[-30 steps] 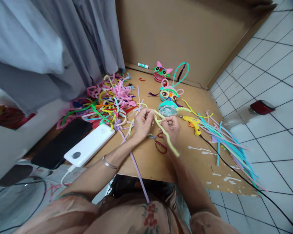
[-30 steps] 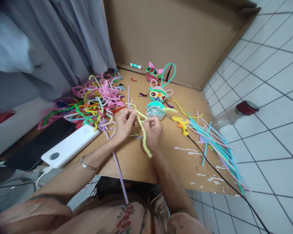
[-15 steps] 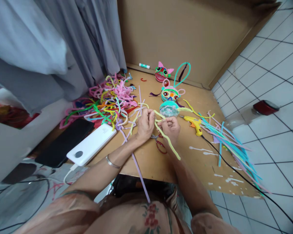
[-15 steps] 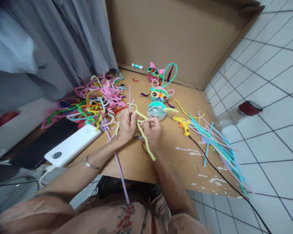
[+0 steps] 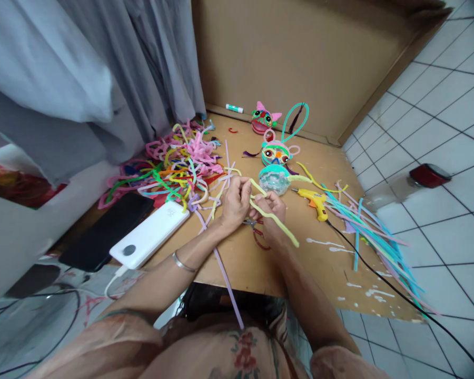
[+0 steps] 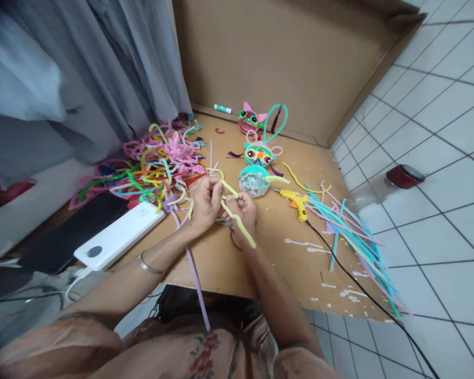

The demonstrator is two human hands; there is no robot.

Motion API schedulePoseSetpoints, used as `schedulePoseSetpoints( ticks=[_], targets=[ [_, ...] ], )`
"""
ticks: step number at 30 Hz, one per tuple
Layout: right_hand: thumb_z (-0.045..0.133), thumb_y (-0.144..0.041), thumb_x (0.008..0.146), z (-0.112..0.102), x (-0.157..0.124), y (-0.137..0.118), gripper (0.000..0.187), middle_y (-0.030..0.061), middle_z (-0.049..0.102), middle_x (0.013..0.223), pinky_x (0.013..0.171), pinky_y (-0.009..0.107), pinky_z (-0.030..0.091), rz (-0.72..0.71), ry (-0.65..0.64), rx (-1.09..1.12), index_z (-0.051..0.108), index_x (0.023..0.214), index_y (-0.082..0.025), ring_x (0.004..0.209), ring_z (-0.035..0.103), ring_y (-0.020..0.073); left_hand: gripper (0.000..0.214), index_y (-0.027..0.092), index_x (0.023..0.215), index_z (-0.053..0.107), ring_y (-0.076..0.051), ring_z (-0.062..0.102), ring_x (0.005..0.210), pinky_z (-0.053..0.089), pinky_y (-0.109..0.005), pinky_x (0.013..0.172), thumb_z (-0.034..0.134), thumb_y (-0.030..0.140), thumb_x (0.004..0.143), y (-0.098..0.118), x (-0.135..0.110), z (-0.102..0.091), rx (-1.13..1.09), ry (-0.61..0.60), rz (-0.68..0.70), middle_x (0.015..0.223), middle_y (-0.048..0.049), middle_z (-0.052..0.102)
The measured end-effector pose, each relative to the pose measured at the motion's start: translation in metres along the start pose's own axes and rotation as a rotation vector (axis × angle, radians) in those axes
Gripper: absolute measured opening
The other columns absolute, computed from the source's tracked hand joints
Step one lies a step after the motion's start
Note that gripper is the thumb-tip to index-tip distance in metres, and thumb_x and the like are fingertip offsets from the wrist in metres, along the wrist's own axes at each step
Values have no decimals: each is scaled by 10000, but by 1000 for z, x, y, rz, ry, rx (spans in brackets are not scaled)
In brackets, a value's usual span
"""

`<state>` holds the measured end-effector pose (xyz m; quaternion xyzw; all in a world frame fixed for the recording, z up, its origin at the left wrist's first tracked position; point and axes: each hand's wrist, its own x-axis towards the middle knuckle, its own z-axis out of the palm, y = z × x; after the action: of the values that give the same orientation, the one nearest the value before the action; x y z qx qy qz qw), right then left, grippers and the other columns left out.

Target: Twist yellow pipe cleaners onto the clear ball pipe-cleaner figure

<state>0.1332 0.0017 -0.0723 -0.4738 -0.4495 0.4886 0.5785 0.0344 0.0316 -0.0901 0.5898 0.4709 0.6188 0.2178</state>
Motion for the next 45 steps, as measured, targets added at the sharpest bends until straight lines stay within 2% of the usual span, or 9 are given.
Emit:
schedulePoseSetpoints(
  ticks=[6, 16, 20, 25, 30, 35, 38, 41, 45],
  targets=[
    [713, -479, 630, -1, 4, 2, 331, -50, 558, 412, 365, 175, 371, 148, -114, -26, 580, 649, -177, 344, 476, 68, 185, 189, 870, 539, -105, 481, 573, 385, -235, 584, 450, 341, 928, 0, -3, -1, 15, -27, 13, 666, 11, 514],
    [725, -446, 601, -1, 1, -3, 299, -65, 536, 420, 380, 188, 339, 165, -129, 26, 628, 674, -173, 360, 432, 59, 190, 181, 854, 586, -120, 529, 641, 405, -242, 633, 469, 319, 914, 0, -1, -3, 52, -8, 104, 737, -21, 589],
    [704, -421, 632, -1, 2, 1, 262, -78, 491, 398, 365, 186, 301, 146, -100, 37, 605, 647, -180, 350, 391, 53, 221, 183, 892, 608, -125, 547, 657, 421, -246, 663, 465, 348, 921, 4, -2, -5, 44, -54, 81, 751, -24, 612],
    [722, -409, 609, -6, 5, -2, 263, -68, 535, 465, 362, 182, 317, 140, -9, 78, 604, 668, -180, 366, 421, 50, 354, 189, 1080, 614, -139, 557, 661, 439, -252, 648, 418, 447, 937, 6, 0, -8, -87, -146, -1, 766, -29, 620],
    [719, -398, 612, -12, 10, -5, 250, -65, 532, 475, 358, 176, 316, 117, 31, 79, 601, 647, -180, 372, 426, 47, 343, 162, 859, 642, -115, 504, 590, 403, -230, 567, 483, 463, 900, 5, 2, -10, -133, -260, -54, 686, -18, 599],
    [696, -416, 646, -15, 11, -3, 272, -80, 463, 410, 349, 186, 283, 77, -16, 27, 563, 596, -184, 338, 366, 43, 315, 156, 754, 641, -99, 456, 523, 355, -217, 517, 580, 458, 822, 7, 6, -12, -221, -394, -117, 582, 7, 569],
    [687, -422, 650, -18, 12, -4, 280, -79, 453, 406, 349, 191, 252, 94, -96, -2, 556, 588, -183, 336, 335, 41, 302, 151, 672, 618, -88, 433, 511, 334, -210, 505, 583, 424, 797, 7, 9, -12, -235, -396, -144, 554, 12, 537],
    [698, -438, 638, -20, 13, -8, 298, -66, 475, 430, 369, 203, 278, 121, -148, -59, 553, 592, -182, 358, 359, 54, 260, 151, 635, 585, -73, 374, 481, 286, -197, 474, 578, 372, 772, 5, 10, -12, -200, -350, -168, 516, 31, 481],
    [699, -421, 655, -26, 16, -11, 266, -69, 486, 485, 430, 202, 333, 3, -64, -123, 602, 697, -177, 431, 399, 65, 255, 160, 596, 514, -63, 333, 477, 263, -189, 463, 589, 356, 741, 3, 13, -10, -203, -308, -193, 510, 44, 431]
  ],
)
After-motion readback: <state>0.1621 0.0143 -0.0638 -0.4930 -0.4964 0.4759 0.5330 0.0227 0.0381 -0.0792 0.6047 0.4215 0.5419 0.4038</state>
